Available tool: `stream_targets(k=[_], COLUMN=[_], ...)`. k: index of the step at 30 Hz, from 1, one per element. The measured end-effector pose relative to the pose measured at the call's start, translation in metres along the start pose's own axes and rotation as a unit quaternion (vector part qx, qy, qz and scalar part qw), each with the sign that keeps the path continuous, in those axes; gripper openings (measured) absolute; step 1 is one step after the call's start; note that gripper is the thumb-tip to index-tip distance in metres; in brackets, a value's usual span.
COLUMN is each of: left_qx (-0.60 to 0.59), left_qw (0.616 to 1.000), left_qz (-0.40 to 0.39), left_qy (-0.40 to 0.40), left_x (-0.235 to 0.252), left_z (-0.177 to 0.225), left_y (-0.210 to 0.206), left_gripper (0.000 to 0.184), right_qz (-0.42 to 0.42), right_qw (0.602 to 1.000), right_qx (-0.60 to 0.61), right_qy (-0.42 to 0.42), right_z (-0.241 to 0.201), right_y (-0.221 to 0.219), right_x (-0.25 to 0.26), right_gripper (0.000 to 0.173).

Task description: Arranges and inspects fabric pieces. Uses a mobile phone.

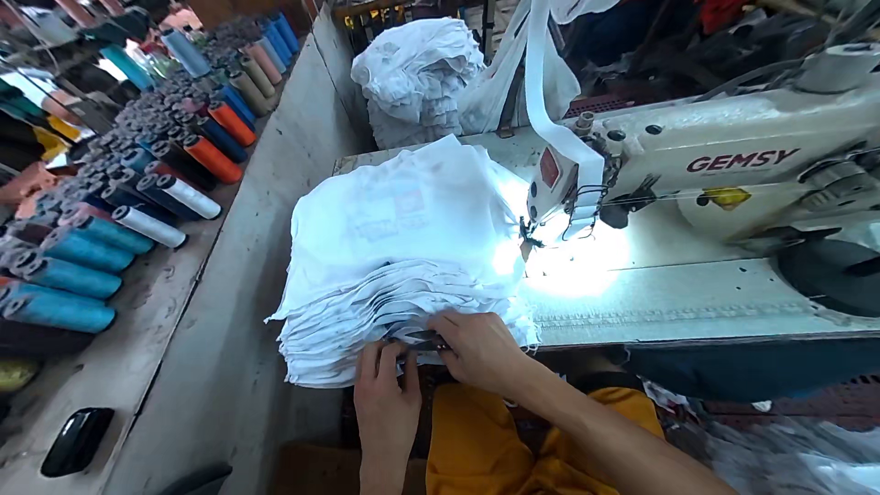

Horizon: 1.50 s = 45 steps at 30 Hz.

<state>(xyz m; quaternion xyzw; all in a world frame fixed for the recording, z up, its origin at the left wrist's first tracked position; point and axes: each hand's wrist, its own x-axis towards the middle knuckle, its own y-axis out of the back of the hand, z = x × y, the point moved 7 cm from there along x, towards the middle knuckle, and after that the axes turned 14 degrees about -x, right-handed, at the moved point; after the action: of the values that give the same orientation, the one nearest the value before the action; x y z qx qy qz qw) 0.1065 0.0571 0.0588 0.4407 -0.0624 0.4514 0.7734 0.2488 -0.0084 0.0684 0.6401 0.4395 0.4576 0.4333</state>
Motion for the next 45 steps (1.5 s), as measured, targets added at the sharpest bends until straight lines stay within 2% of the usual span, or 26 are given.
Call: stream_targets(k=[2,5,8,11,13,17,21,24,35,38,41,45], left_qx=[-0.017,-0.034,-0.037,-0.022,-0.006,0.039,0.011,0.005,0.045,0.036,-0.044,-0.188], left_qw=[1.0,0.999,0.999,1.0,1.0,0.998,0.999,0.999,0.997,0.998,0.999,0.981], left_qz=[0.016,0.034,0.028,0.012,-0.005,-0.034,-0.052,-0.044,-0.032,-0.028,0.006,0.036], left_qy=[-0.009,-0.011,0.002,0.001,-0.012,-0.024,-0.007,-0.004,0.053,0.04,0.021,0.023], left_x=[-0.005,-0.013,-0.01,0.0,0.006,0.017,0.018,0.018,0.032,0.031,0.026,0.015], left_z=[-0.004,-0.008,-0.007,-0.004,-0.002,0.001,-0.004,-0.004,0.004,0.002,-0.007,-0.014], left_y=[-0.001,-0.002,0.001,0.004,0.005,-0.001,-0.001,-0.001,-0.016,-0.018,-0.014,-0.003], left_gripper=[0.014,0.015,0.016,0.016,0.018,0.025,0.03,0.026,0.013,0.012,0.013,0.011], right_qz=[0.009,0.125,0.214,0.275,0.259,0.157,0.092,0.055,0.073,0.082,0.083,0.1], right_qw=[1.0,0.992,0.974,0.957,0.962,0.987,0.995,0.997,0.996,0.996,0.996,0.994], right_qx=[0.015,-0.018,-0.067,-0.086,-0.082,-0.037,0.021,0.043,0.02,0.021,0.024,0.027], right_qy=[-0.013,-0.028,-0.021,0.022,0.04,0.024,-0.003,-0.022,-0.038,-0.035,-0.034,-0.034], right_z=[0.005,0.015,0.019,0.018,0.017,0.018,0.024,0.023,0.014,0.014,0.014,0.009], right_y=[0.011,0.025,0.009,-0.006,-0.007,-0.006,-0.006,-0.008,-0.007,-0.007,-0.008,-0.005], right_x=[0.007,0.017,0.022,0.016,0.013,0.007,-0.008,-0.018,-0.026,-0.027,-0.029,-0.031], right_gripper=[0.022,0.021,0.018,0.016,0.016,0.022,0.032,0.037,0.04,0.039,0.039,0.042])
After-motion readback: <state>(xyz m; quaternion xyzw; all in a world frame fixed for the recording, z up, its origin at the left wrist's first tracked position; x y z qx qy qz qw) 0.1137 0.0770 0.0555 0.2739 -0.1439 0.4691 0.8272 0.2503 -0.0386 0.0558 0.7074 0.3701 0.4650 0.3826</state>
